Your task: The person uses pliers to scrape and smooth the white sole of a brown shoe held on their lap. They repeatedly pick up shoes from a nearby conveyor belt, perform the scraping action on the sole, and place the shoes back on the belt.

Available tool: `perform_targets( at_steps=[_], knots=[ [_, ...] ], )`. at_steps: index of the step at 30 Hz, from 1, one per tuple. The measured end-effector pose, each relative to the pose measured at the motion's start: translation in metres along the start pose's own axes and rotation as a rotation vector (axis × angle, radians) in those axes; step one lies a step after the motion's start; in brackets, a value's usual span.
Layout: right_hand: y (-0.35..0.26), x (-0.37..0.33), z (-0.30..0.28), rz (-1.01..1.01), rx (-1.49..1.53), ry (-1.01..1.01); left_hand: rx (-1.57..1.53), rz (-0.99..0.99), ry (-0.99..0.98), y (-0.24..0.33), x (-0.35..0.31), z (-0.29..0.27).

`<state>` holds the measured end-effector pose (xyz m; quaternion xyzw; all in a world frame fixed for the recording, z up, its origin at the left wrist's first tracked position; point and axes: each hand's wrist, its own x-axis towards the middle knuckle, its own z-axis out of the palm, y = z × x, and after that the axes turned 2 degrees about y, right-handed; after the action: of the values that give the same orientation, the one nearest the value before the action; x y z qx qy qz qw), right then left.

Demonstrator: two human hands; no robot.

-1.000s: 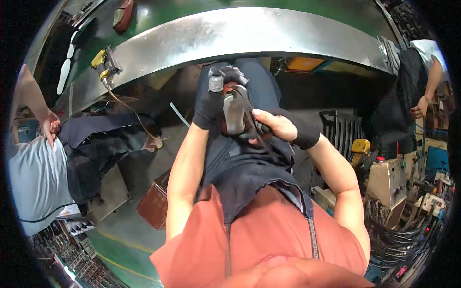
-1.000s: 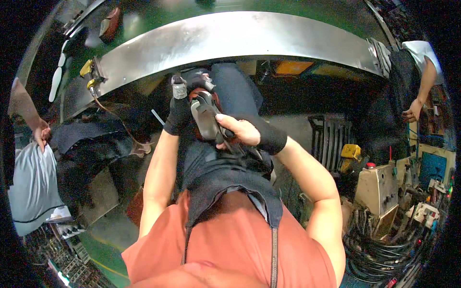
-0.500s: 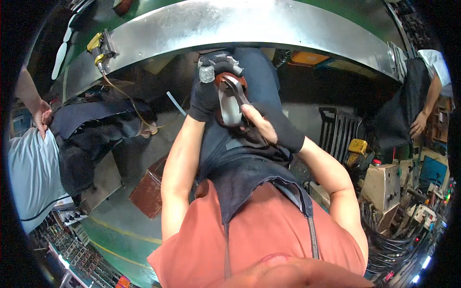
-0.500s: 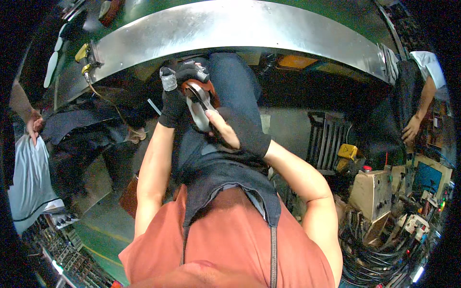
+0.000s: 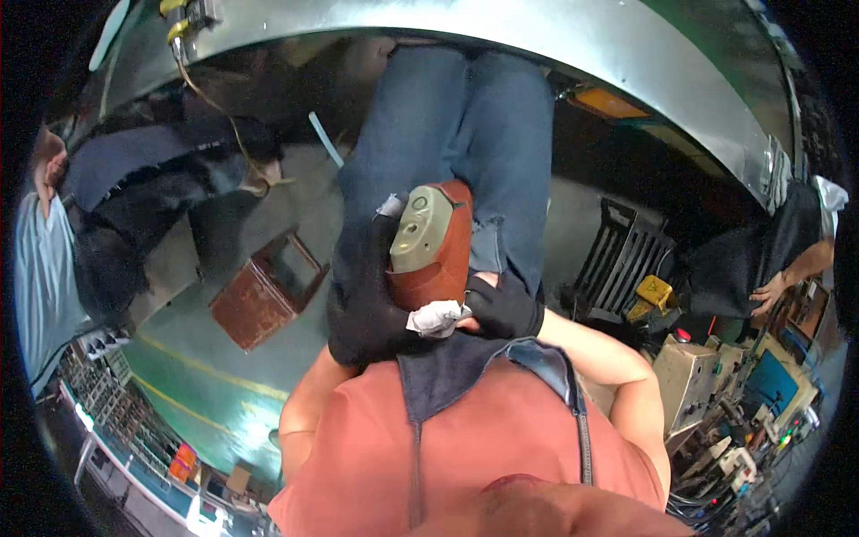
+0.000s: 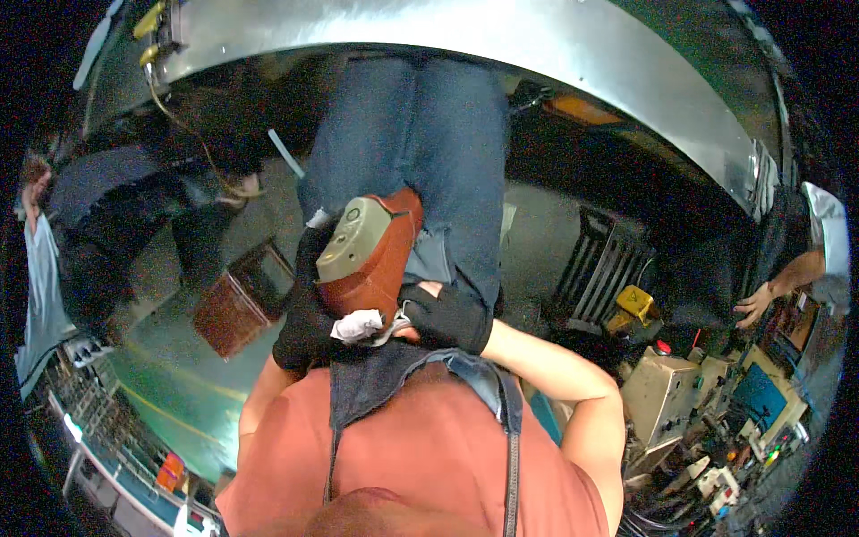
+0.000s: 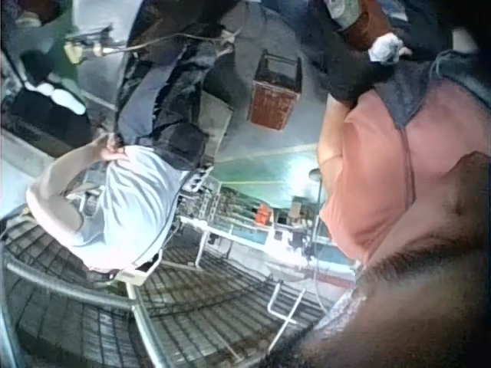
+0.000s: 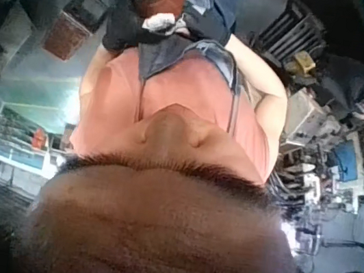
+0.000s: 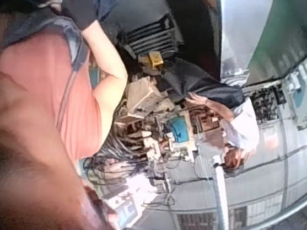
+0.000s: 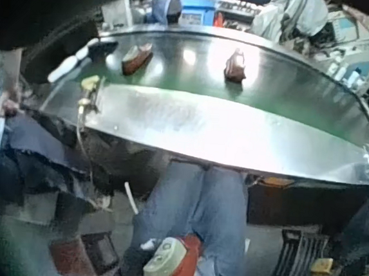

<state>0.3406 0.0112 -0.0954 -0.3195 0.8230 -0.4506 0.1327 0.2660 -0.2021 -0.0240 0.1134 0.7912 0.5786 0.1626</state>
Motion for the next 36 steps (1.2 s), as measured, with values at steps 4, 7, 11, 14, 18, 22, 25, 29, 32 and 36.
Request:
perform_targets(
  at_steps=[4,7,11,14,18,22,25,29,32,36],
  knots=[
    [0.001,-0.006,-0.022,-0.02,-0.036,0.043,0.012,-0.019,0.096,0.011,-0.003,0.013],
    [0.017,-0.024,-0.041,-0.109,-0.015,-0.019,0.129,0.143,0.188,0.03,0.012,0.031],
    [0.024,-0.052,-0.049,-0.108,-0.23,-0.001,0.152,0.137,0.223,0.029,0.011,0.053],
    [0.037,-0.073,-0.027,0.126,0.015,-0.055,0.186,0.187,0.153,0.031,0.016,0.045],
    [0.032,-0.062,-0.033,0.015,-0.202,0.062,-0.36,0.039,0.196,-0.077,0.008,0.071],
    [0.01,0.006,-0.086,0.197,-0.2,0.141,-0.071,0.208,0.136,-0.133,0.08,0.038],
    [-0.031,0.061,-0.138,0.622,0.313,0.265,0.026,0.208,0.017,-0.11,0.129,0.009],
    [0.035,0.081,-0.153,0.845,0.609,0.19,0.281,-0.035,0.173,-0.044,0.132,0.041],
    [0.064,0.074,-0.154,0.823,0.603,0.159,0.416,-0.085,0.15,-0.033,0.123,0.054],
    [0.057,0.061,-0.161,0.749,0.526,0.183,-0.104,-0.082,0.008,-0.076,0.115,0.026]
  ],
)
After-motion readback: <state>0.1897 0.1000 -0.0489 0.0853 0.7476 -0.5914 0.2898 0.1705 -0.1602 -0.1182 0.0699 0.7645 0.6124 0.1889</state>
